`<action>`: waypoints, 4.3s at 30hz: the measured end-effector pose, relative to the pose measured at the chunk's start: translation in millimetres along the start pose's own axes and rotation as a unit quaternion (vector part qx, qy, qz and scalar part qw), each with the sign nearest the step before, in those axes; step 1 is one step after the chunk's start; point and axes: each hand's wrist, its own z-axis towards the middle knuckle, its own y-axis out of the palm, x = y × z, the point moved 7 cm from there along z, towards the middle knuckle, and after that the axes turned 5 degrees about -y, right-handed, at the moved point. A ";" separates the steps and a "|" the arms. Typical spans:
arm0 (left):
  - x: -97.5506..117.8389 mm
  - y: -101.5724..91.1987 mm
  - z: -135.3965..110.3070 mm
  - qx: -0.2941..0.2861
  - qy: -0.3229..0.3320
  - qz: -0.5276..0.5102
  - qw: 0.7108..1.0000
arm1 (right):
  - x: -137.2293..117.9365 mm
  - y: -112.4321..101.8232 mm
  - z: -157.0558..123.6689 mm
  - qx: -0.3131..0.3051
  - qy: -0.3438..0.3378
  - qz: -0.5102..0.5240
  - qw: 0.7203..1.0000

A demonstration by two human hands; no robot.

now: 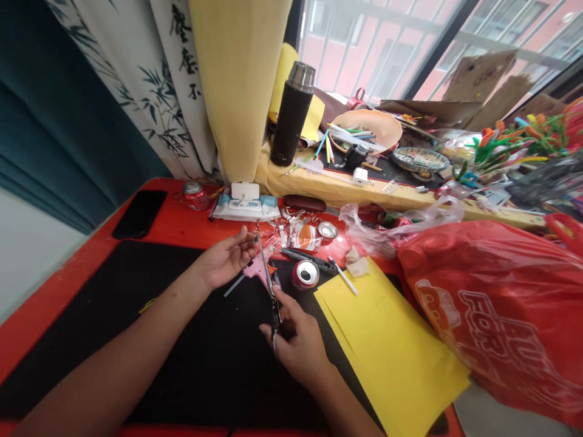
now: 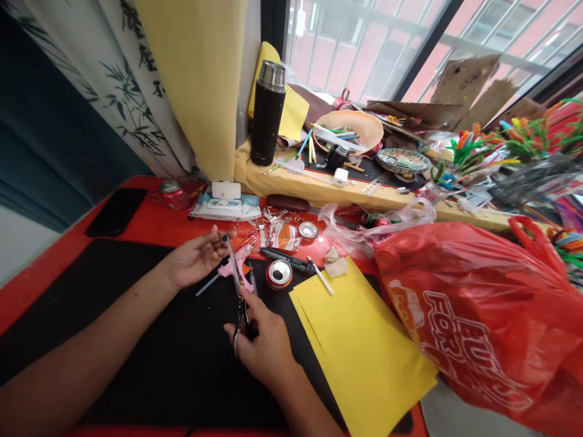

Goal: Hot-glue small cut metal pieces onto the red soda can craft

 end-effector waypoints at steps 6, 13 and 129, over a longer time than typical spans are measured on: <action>14.9 -8.7 0.1 0.034 0.118 0.145 0.982 | 2.2 -6.6 0.7 0.031 0.008 0.020 0.999; 58.0 19.9 -51.3 0.092 0.486 0.413 0.765 | 3.1 -4.0 0.4 0.032 0.013 0.051 0.998; 28.3 12.4 -16.6 -0.061 0.246 0.499 0.829 | 6.3 1.7 -1.4 0.004 0.026 -0.015 1.000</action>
